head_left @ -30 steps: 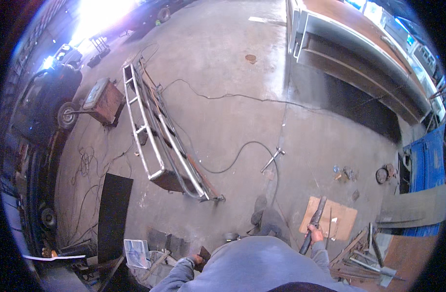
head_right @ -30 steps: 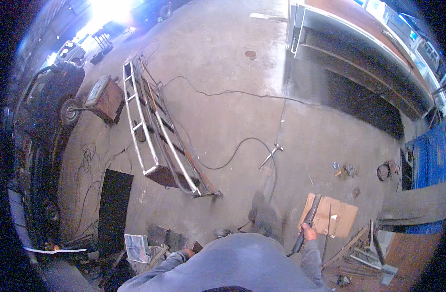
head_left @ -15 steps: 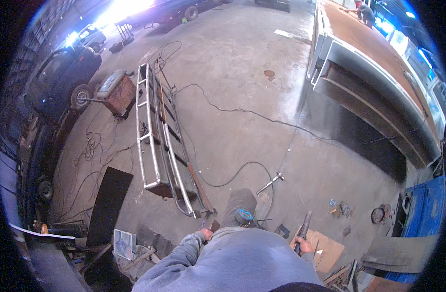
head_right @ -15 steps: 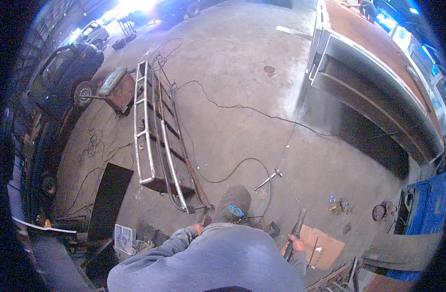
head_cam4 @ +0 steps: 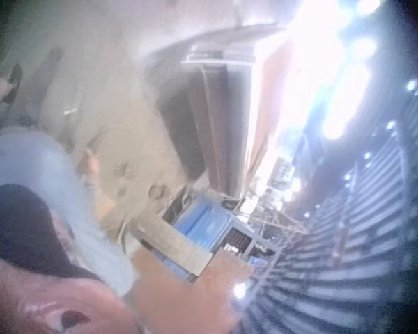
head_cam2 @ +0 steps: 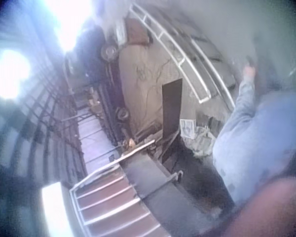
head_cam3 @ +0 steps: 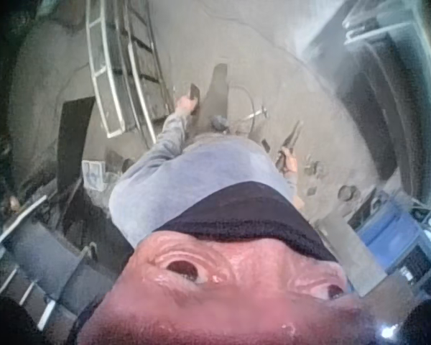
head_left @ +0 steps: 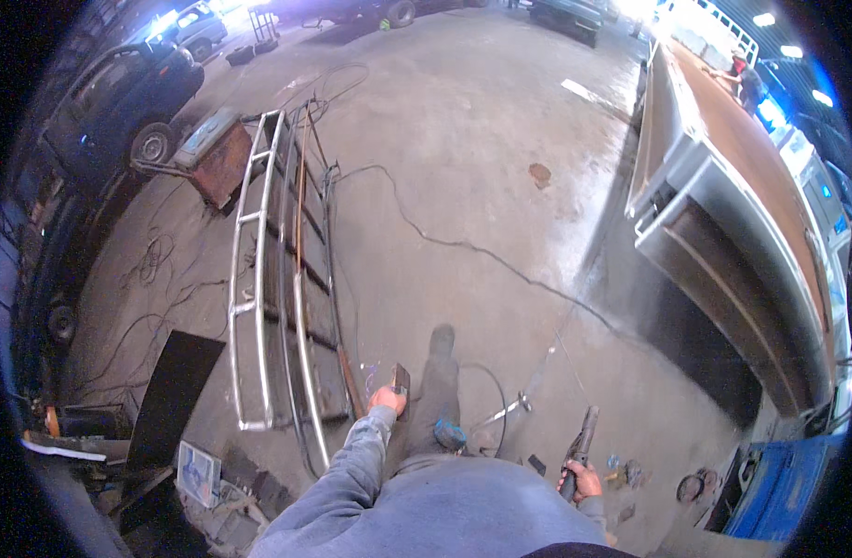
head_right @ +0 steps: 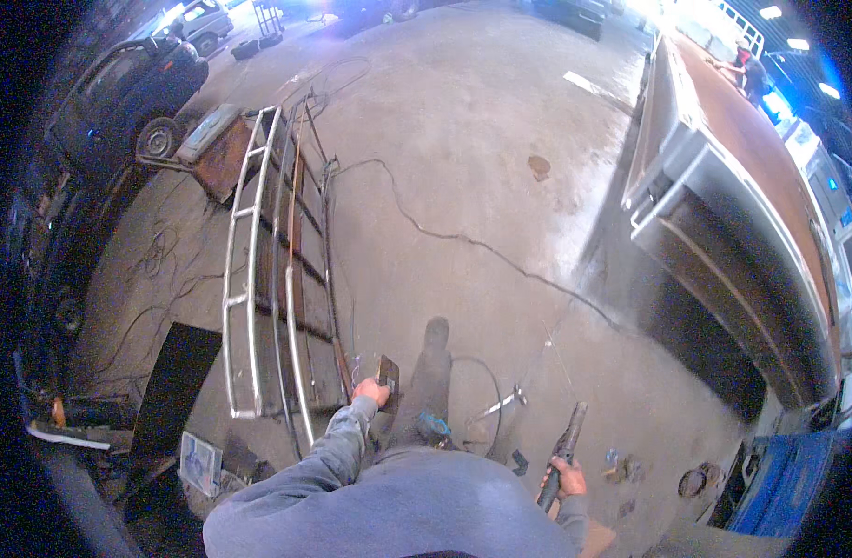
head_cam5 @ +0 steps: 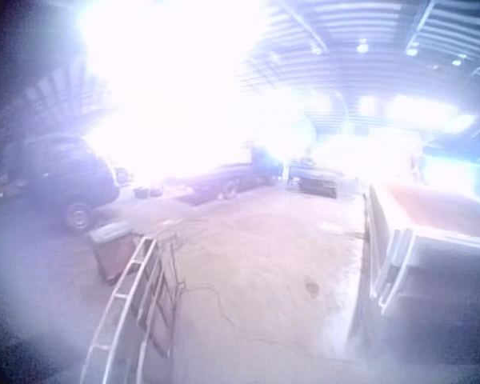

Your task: The person welds a metal frame structure using a welding torch and a handheld welding mask. They repeatedly lower the mask to weld joints, lift it to inspect, and reposition the frame as needed. The person also walks around the workshop to reposition the frame and continues welding different sections.

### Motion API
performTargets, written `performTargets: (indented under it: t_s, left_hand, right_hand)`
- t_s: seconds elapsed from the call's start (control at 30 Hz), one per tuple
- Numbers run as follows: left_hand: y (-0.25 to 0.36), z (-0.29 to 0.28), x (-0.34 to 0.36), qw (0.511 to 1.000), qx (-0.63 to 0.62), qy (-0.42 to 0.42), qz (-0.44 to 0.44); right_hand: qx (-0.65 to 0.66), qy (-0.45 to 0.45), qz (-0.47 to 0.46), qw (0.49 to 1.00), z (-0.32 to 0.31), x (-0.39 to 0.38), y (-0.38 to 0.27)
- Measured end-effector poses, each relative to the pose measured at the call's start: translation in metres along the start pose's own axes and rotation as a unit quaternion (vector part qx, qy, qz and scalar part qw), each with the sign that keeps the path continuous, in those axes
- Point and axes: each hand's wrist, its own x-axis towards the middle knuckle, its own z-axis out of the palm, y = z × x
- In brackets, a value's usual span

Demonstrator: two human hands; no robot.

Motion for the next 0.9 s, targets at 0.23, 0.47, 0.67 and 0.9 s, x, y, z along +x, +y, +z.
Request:
performTargets:
  t_s: [0.23, 0.47, 0.67, 0.9]
  left_hand:
    - [0.089, -0.09, 0.154, 0.993, -0.12, -0.021, -0.005]
    - [0.123, -0.192, 0.321, 0.952, -0.292, 0.083, 0.033]
    - [0.289, -0.322, 0.36, 0.911, -0.399, 0.097, 0.046]
    - [0.323, -0.294, 0.486, 0.817, -0.565, -0.013, -0.114]
  right_hand:
    - [-0.085, -0.042, 0.071, 0.993, 0.113, 0.143, -0.196]
    - [-0.095, -0.043, 0.017, 0.994, 0.241, 0.204, -0.369]
    - [-0.01, -0.017, 0.031, 0.999, 0.304, 0.283, -0.456]
    - [-0.046, -0.073, 0.039, 0.995, 0.387, 0.44, -0.589]
